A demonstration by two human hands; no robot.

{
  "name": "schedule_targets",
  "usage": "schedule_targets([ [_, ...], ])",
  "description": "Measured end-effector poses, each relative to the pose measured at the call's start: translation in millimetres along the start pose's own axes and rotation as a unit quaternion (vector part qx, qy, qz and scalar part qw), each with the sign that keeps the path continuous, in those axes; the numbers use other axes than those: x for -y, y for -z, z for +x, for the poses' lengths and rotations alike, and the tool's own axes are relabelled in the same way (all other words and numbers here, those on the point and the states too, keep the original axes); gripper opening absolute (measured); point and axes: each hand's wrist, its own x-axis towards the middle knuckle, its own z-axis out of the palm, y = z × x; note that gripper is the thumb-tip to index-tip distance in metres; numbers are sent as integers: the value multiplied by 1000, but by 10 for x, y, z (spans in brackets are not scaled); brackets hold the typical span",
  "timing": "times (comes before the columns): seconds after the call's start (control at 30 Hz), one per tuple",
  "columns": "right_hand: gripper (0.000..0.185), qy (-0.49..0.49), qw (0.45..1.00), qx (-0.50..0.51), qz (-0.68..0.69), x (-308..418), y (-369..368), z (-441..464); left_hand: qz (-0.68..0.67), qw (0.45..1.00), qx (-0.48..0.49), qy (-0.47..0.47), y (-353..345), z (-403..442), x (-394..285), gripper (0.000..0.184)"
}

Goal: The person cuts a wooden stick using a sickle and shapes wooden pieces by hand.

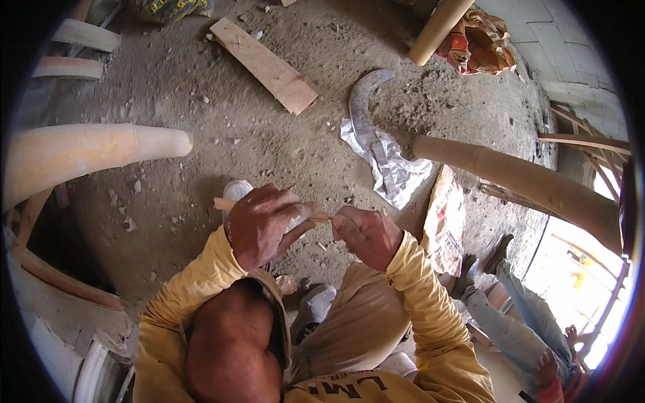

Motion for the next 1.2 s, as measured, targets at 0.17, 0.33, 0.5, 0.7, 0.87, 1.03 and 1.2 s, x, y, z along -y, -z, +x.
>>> schedule_targets([
  [0.17, 39, 37, 999, 7, -14, -151, -113, 7, -27, 999, 27, 7, -33, -47, -33, 28],
  [0.33, 40, 12, 999, 25, 31, -195, -167, -14, -101, 992, 60, 45, -109, -113, -29, 27],
  [0.5, 39, -6, 994, 41, 104, -133, -168, -80, -128, 989, 62, 33, -164, -113, -42, 28],
  [0.7, 38, -25, 973, 116, 198, -327, -120, -64, -151, 985, 82, 14, -185, -76, -49, 28],
  [0.87, 41, -28, 962, 146, 230, -224, 23, -92, -218, 974, 63, 22, -245, -99, -29, 26],
  [1.03, 53, 2, 945, -121, 304, -311, 59, 108, -276, 954, 84, 85, -249, -116, -73, 32],
  [1.2, 59, -7, 907, -193, 375, 1, -124, 346, -253, 953, 143, 86, -143, 38, -237, 33],
])
